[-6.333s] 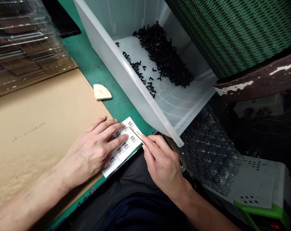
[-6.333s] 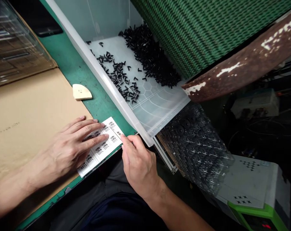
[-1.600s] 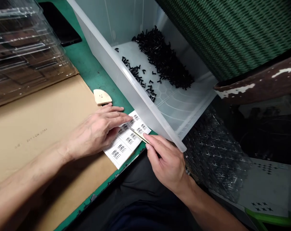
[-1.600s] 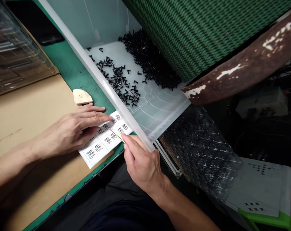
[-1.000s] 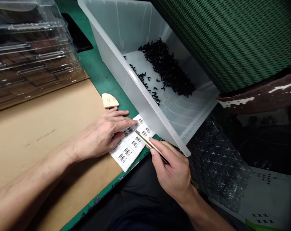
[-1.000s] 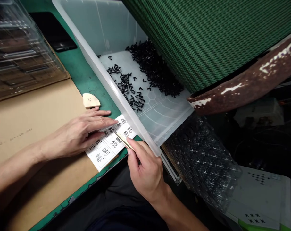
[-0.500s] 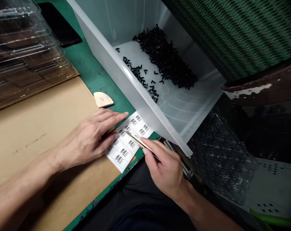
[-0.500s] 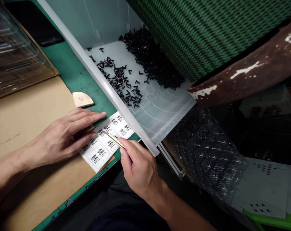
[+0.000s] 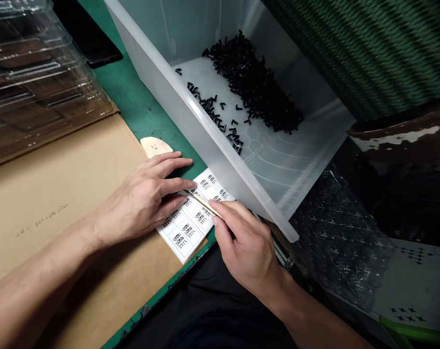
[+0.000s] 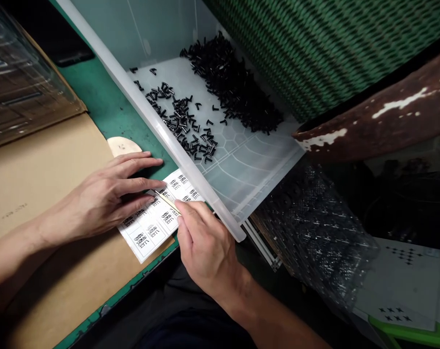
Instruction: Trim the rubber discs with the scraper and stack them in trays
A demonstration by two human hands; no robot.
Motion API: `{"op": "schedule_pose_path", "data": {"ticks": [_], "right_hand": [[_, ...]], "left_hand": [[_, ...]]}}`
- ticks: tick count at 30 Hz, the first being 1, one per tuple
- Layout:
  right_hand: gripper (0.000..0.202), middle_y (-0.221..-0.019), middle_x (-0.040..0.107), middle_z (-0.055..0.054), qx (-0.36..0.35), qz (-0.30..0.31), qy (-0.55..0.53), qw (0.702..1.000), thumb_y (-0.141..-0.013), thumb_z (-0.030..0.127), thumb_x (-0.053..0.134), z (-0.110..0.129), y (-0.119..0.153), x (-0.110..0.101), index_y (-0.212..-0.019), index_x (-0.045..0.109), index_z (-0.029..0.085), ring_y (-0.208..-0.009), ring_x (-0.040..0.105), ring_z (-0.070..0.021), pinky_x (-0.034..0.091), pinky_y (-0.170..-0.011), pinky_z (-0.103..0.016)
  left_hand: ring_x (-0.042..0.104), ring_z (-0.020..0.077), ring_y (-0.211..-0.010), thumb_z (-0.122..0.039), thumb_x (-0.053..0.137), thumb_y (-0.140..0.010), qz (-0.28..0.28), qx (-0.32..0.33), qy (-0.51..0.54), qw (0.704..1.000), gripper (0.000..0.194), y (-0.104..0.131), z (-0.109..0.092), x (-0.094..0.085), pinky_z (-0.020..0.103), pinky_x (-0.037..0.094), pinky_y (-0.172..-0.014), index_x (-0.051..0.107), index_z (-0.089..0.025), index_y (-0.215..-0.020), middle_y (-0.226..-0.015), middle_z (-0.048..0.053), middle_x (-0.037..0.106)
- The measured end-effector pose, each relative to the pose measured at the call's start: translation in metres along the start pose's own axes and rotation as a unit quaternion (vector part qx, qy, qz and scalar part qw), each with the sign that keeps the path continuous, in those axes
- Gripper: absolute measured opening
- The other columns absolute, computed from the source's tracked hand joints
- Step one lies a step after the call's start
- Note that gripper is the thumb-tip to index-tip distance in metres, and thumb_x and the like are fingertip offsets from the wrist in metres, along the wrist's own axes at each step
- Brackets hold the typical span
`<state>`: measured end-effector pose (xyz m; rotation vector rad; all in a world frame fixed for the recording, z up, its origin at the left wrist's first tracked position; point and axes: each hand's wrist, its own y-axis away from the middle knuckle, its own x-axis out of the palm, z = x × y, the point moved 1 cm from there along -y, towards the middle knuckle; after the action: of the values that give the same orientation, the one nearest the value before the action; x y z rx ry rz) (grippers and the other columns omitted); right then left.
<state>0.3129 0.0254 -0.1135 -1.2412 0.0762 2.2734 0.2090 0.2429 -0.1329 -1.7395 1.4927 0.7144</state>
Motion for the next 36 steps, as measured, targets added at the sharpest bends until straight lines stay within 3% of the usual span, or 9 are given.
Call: {"op": "schedule_pose_path", "data": {"ticks": [13,18,26,36], "right_hand": [[0.033,-0.109,0.077,-0.009,-0.002,0.009,0.025,1.0,-0.102,0.008,0.056,0.003,-0.002,0.002,-0.13,0.072,0.011,-0.097,0.076,-0.0188,0.063,-0.092,-0.027],[0.033,-0.109,0.078,-0.008,-0.008,0.003,0.029,1.0,-0.103,0.009,0.055,0.003,-0.001,0.002,-0.13,0.072,0.015,-0.095,0.077,-0.0186,0.064,-0.09,-0.028],[0.031,-0.107,0.078,-0.008,-0.032,0.012,0.098,0.995,-0.102,0.009,0.056,0.009,-0.004,-0.002,-0.128,0.072,0.013,-0.09,0.078,-0.019,0.065,-0.077,-0.026],[0.028,-0.108,0.079,-0.01,-0.039,0.019,0.132,0.99,-0.103,0.012,0.059,0.015,-0.003,-0.006,-0.126,0.073,0.011,-0.088,0.079,-0.0192,0.064,-0.076,-0.023]], "left_hand": [[0.043,0.0348,-0.15,-0.037,0.057,-0.102,0.006,-0.006,0.009,1.0,0.034,-0.001,0.001,-0.001,0.058,0.041,-0.122,0.074,-0.023,-0.128,-0.155,0.011,0.056],[0.042,0.0343,-0.151,-0.036,0.056,-0.102,0.007,-0.005,0.002,1.0,0.034,0.0,0.001,-0.001,0.057,0.041,-0.123,0.074,-0.023,-0.128,-0.155,0.011,0.056],[0.041,0.0348,-0.152,-0.037,0.057,-0.102,0.015,0.0,0.006,1.0,0.036,0.0,0.003,-0.002,0.058,0.04,-0.123,0.073,-0.024,-0.132,-0.157,0.01,0.054],[0.04,0.0339,-0.153,-0.037,0.056,-0.103,0.025,0.0,-0.007,1.0,0.038,0.001,0.002,-0.002,0.057,0.04,-0.123,0.073,-0.022,-0.132,-0.159,0.012,0.053]]}}
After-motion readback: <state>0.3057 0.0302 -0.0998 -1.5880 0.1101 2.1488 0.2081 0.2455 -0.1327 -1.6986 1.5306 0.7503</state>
